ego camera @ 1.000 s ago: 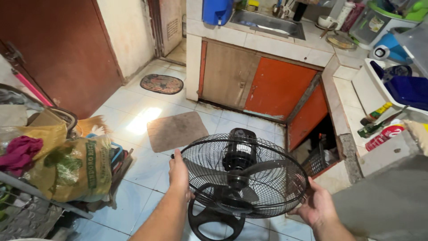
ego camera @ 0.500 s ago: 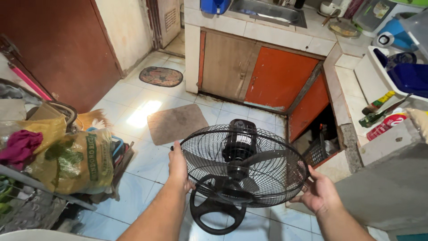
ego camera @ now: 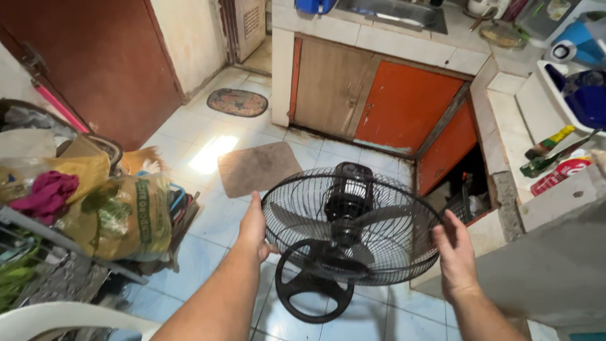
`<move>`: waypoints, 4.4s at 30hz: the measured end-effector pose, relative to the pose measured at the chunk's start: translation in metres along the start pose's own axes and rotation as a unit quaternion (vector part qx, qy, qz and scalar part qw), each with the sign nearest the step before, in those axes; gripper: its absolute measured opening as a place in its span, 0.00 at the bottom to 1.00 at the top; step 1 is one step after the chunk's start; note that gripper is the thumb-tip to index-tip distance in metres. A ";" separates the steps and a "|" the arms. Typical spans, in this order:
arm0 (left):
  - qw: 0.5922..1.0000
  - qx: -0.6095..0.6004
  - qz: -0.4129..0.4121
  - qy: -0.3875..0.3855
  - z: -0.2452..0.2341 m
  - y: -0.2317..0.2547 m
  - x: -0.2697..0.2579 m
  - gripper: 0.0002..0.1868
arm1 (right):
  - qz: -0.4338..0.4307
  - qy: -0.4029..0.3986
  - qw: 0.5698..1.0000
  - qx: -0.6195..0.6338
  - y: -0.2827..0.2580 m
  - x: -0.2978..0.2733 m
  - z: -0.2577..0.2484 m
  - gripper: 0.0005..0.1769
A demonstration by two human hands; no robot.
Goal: The person assembles a standing fan by attaching the fan blades to the motor hub, securing them with a nut, and then fitting the front and rear wire cages. The task is performed by hand in a cluttered indoor room.
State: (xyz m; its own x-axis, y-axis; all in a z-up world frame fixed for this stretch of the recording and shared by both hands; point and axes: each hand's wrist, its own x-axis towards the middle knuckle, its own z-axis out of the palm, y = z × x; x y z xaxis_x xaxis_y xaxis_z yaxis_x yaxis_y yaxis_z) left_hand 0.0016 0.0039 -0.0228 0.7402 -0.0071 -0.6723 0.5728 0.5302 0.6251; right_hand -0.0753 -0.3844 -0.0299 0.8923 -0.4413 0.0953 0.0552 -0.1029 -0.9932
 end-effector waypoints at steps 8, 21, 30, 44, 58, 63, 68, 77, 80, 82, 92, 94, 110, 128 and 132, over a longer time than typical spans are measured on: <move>0.997 0.054 0.004 0.060 -0.011 0.003 0.011 0.38 | -0.108 -0.113 0.961 -0.227 -0.048 -0.022 0.010 0.74; 0.996 0.009 0.010 0.084 -0.003 0.002 0.010 0.36 | -0.057 -0.147 0.958 -0.241 -0.067 -0.019 0.015 0.68; 0.997 0.031 0.015 0.074 -0.008 0.006 0.005 0.33 | -0.116 -0.156 0.940 -0.280 -0.080 -0.023 0.024 0.77; 0.993 0.077 0.009 0.090 -0.010 0.009 0.007 0.29 | -0.110 -0.163 0.944 -0.265 -0.084 -0.021 0.023 0.70; 0.994 -0.021 -0.017 0.107 -0.008 0.011 0.000 0.15 | -0.106 -0.157 0.948 -0.254 -0.083 -0.023 0.022 0.70; 0.994 -0.032 -0.034 0.103 -0.008 0.013 -0.003 0.14 | -0.116 -0.153 0.944 -0.269 -0.084 -0.020 0.022 0.70; 0.991 -0.049 -0.045 0.118 -0.004 0.016 -0.005 0.12 | -0.122 -0.148 0.939 -0.287 -0.083 -0.018 0.023 0.71; 0.990 -0.039 -0.069 0.120 -0.002 0.023 -0.004 0.10 | -0.099 -0.157 0.947 -0.261 -0.084 -0.017 0.025 0.69; 0.991 -0.023 -0.074 0.110 -0.002 0.024 -0.003 0.09 | -0.100 -0.153 0.942 -0.282 -0.085 -0.017 0.023 0.70; 0.991 -0.032 -0.073 0.109 -0.003 0.021 -0.002 0.08 | -0.094 -0.172 0.955 -0.220 -0.083 -0.018 0.023 0.69; 0.996 -0.017 -0.044 0.081 -0.010 0.013 0.001 0.12 | -0.126 -0.162 0.943 -0.262 -0.079 -0.020 0.020 0.71; 0.996 -0.018 -0.033 0.087 -0.011 0.010 0.003 0.12 | -0.141 -0.159 0.936 -0.279 -0.078 -0.021 0.019 0.72; 0.997 0.030 0.025 0.073 -0.036 -0.014 0.035 0.27 | -0.175 -0.097 0.926 -0.319 -0.029 -0.026 -0.009 0.76; 0.997 -0.018 0.001 0.070 -0.067 -0.110 0.076 0.40 | 0.108 -0.070 0.982 -0.141 0.029 -0.050 -0.021 0.75; 0.998 -0.046 -0.012 0.049 -0.071 -0.129 0.090 0.43 | 0.144 -0.075 0.981 -0.103 0.061 -0.052 -0.024 0.72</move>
State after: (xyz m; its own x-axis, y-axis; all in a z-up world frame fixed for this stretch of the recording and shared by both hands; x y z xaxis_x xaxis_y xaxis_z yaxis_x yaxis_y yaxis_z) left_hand -0.0305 -0.0043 -0.1920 0.6868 0.0596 -0.7244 0.5516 0.6063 0.5728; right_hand -0.1291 -0.3895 -0.0938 0.9143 -0.3436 -0.2143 -0.2875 -0.1781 -0.9411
